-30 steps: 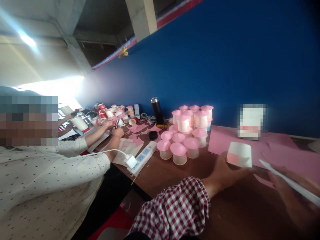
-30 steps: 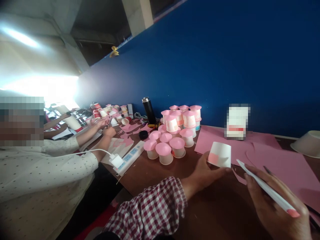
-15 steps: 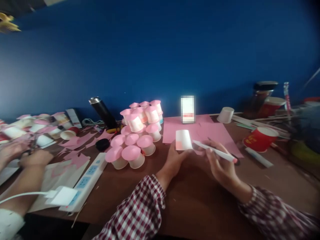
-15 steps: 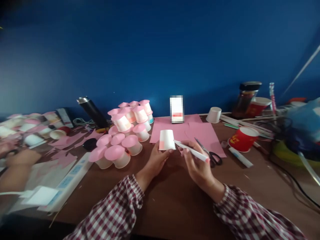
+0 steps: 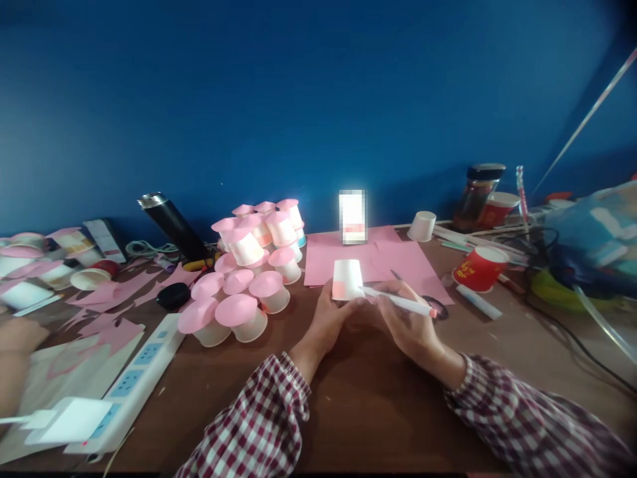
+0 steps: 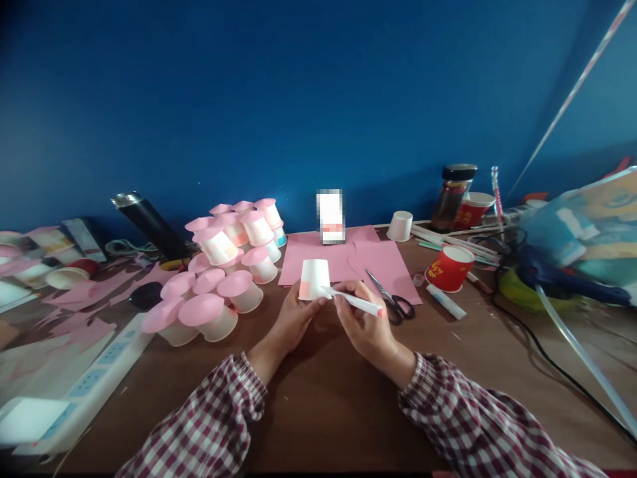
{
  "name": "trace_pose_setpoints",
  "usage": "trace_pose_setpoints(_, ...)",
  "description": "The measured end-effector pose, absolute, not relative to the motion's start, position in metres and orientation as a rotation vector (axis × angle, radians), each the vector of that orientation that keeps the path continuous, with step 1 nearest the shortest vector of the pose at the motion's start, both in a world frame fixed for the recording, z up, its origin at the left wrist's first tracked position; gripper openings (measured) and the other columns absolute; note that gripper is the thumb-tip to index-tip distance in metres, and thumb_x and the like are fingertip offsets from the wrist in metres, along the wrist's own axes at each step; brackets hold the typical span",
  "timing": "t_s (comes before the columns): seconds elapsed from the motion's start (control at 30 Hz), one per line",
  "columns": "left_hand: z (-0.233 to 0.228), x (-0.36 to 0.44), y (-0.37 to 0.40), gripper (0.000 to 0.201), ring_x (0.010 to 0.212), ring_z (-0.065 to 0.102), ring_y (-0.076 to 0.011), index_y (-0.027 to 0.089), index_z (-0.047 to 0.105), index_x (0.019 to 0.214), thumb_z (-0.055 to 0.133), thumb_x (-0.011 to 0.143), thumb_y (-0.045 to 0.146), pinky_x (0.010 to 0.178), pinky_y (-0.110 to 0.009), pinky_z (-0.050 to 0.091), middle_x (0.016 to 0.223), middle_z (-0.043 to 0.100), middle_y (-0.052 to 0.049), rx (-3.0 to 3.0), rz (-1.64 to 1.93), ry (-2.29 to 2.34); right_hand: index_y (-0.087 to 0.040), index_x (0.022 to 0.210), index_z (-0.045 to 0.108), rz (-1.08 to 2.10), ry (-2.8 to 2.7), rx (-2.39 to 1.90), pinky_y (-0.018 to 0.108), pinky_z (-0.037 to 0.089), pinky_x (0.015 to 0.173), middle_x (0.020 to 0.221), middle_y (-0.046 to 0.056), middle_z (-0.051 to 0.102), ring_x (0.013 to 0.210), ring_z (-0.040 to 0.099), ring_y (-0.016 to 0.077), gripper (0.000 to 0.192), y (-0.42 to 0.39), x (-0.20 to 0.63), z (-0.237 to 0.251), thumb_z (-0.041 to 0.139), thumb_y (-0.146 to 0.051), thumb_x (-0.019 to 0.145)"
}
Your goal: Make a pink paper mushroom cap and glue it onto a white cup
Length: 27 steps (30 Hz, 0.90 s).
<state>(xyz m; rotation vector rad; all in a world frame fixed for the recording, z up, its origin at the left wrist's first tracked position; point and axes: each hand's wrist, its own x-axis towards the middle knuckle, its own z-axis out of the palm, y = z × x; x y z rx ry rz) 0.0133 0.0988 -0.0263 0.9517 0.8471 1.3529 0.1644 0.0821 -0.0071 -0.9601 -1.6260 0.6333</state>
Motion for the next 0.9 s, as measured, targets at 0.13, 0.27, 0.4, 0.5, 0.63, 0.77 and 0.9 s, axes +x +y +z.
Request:
trace_pose_setpoints(0.13,-0.0265,0.0122,0.0982,0.054,0.098,0.061,-0.0222,0.016,0.051,0.113,0.076,0.065,0.023,0.090,-0.039,0.045,0.104,0.066,-0.010,1.022,1.323,0.829,-0.020,0.095,0.054,0.676,-1.586,-0.960,0.028,0.053,0.064,0.082,0.005,0.064,0.073,0.063,0.0176,0.010,0.0815,0.1643,-0.0089,0.051,-0.027,0.088)
trace_pose_setpoints(0.27,-0.0254,0.0120,0.0971,0.057,0.099,0.061,-0.0233,0.016,0.050,0.114,0.076,0.064,0.024,0.088,-0.039,0.047,0.106,0.065,-0.011,1.063,1.300,0.869,-0.021,0.097,0.053,0.700,-1.582,-0.957,0.031,0.053,0.068,0.085,0.005,0.064,0.077,0.064,0.0188,0.012,0.0825,0.1640,-0.0117,0.051,-0.028,0.089)
trace_pose_setpoints(0.4,-0.0221,0.0136,0.0958,0.061,0.100,0.060,-0.0240,0.016,0.050,0.115,0.078,0.062,0.023,0.087,-0.039,0.048,0.109,0.063,-0.012,1.102,1.308,0.893,-0.020,0.099,0.054,0.666,-1.568,-0.945,0.033,0.053,0.074,0.094,0.007,0.063,0.082,0.063,0.0198,0.014,0.0840,0.1639,-0.0121,0.051,-0.029,0.089)
trace_pose_setpoints(0.5,-0.0202,0.0145,0.0952,0.059,0.103,0.059,-0.0242,0.016,0.050,0.115,0.077,0.063,0.023,0.090,-0.039,0.046,0.111,0.063,-0.012,1.096,1.293,0.837,-0.021,0.101,0.055,0.612,-1.553,-0.923,0.032,0.052,0.074,0.091,0.006,0.064,0.081,0.064,0.0190,0.015,0.0836,0.1640,-0.0101,0.052,-0.026,0.088)
trace_pose_setpoints(0.63,-0.0210,0.0143,0.0947,0.058,0.107,0.058,-0.0249,0.017,0.048,0.120,0.074,0.068,0.026,0.094,-0.041,0.043,0.116,0.061,-0.013,1.088,1.279,0.815,-0.022,0.108,0.055,0.603,-1.556,-0.827,0.032,0.052,0.077,0.094,0.006,0.064,0.085,0.064,0.0190,0.019,0.0826,0.1636,-0.0063,0.051,-0.022,0.089)
trace_pose_setpoints(0.77,-0.0203,0.0138,0.0936,0.057,0.109,0.056,-0.0241,0.018,0.047,0.122,0.071,0.071,0.030,0.097,-0.040,0.041,0.118,0.060,-0.012,1.133,1.289,0.886,-0.021,0.109,0.053,0.653,-1.570,-0.799,0.033,0.051,0.080,0.096,0.007,0.064,0.089,0.063,0.0194,0.020,0.0831,0.1630,-0.0048,0.050,-0.021,0.090)
trace_pose_setpoints(0.9,-0.0169,0.0137,0.0924,0.061,0.104,0.059,-0.0237,0.018,0.046,0.123,0.073,0.069,0.030,0.090,-0.037,0.046,0.116,0.060,-0.012,1.157,1.276,0.875,-0.021,0.108,0.053,0.665,-1.597,-0.853,0.032,0.053,0.076,0.094,0.007,0.065,0.086,0.064,0.0193,0.019,0.0839,0.1644,-0.0077,0.050,-0.022,0.089)
